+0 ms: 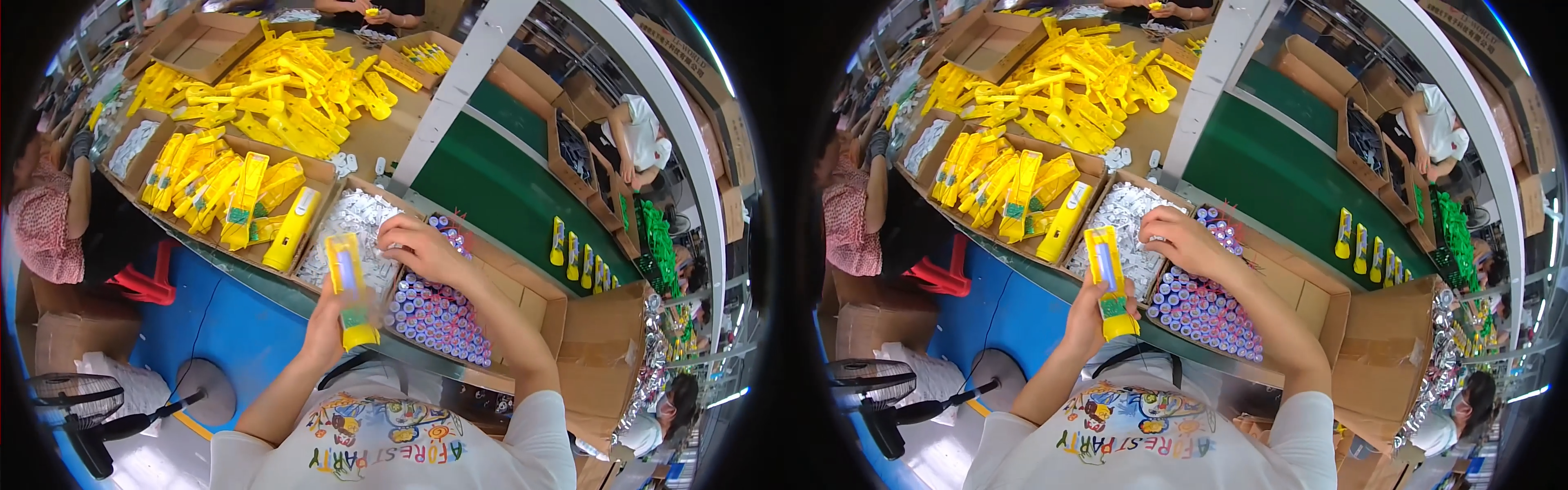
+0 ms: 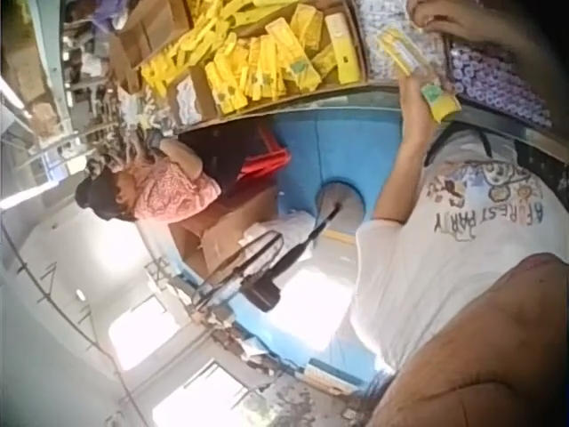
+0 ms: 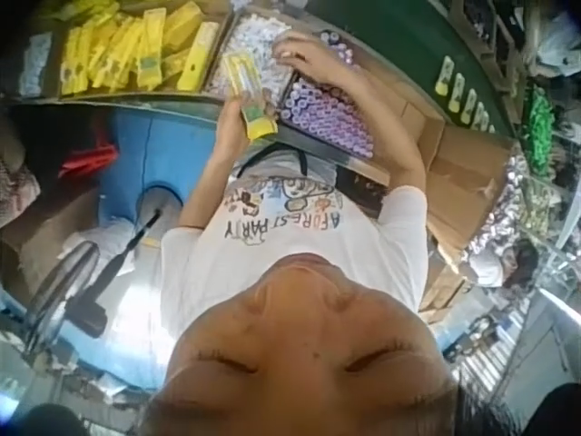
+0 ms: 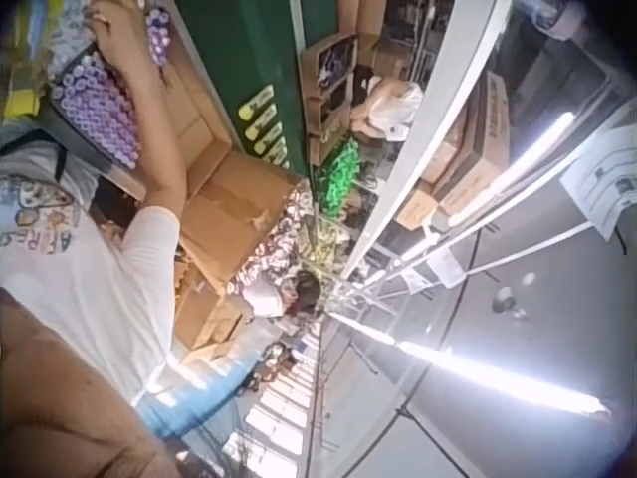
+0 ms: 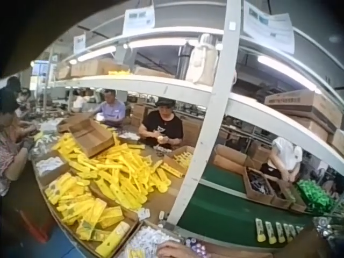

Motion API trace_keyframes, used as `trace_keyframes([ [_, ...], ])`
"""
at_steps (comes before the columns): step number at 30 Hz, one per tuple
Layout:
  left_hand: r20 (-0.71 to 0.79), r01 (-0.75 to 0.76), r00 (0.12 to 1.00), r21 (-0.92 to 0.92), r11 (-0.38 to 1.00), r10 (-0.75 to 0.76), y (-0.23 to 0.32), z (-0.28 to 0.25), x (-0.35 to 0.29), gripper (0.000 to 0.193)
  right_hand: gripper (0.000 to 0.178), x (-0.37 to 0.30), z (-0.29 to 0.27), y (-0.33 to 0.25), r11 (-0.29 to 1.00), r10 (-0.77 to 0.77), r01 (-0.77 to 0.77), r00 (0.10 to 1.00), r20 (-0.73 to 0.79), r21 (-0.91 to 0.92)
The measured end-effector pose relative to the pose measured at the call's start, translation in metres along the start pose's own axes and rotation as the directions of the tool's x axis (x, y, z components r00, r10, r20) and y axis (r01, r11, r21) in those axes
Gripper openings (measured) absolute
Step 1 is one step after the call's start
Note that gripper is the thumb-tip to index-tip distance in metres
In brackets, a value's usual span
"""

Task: Assembling electronic components and battery housings into small yellow flashlight casings on a factory production line.

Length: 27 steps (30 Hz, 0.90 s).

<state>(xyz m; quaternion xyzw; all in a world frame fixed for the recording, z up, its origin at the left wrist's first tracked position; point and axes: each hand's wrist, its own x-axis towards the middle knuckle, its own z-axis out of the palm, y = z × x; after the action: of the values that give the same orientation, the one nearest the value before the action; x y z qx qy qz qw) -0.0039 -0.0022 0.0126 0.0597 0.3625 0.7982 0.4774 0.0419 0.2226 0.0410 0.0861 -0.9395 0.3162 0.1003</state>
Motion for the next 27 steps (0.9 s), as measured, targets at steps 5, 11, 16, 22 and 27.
trace_keyframes([
  [5,0.151,0.057,0.985,0.173,0.983,-0.084,-0.006,0.003,-0.002,0.039,0.016,-0.017,-0.007,-0.026,0.979,0.109,-0.092,0.99,-0.087,0.18],
  [11,0.24,-0.045,0.969,0.406,0.913,-0.059,-0.015,0.003,0.004,0.041,0.02,-0.027,-0.008,-0.037,0.882,0.317,-0.287,0.948,-0.02,0.374],
  [16,0.34,-0.123,0.939,0.489,0.864,-0.059,-0.01,0.005,0.004,0.046,0.028,-0.022,-0.014,-0.043,0.671,0.468,-0.425,0.878,0.096,0.608],
  [22,0.392,0.122,0.897,0.22,0.968,-0.203,-0.009,0.004,0.003,0.055,0.024,-0.033,0.003,-0.036,0.869,0.311,-0.228,0.942,-0.128,0.439],
  [27,0.216,-0.41,0.882,0.79,0.456,0.419,0.054,-0.017,0.037,0.025,0.031,-0.094,-0.092,0.072,0.911,0.41,-0.291,0.696,-0.59,0.291],
])
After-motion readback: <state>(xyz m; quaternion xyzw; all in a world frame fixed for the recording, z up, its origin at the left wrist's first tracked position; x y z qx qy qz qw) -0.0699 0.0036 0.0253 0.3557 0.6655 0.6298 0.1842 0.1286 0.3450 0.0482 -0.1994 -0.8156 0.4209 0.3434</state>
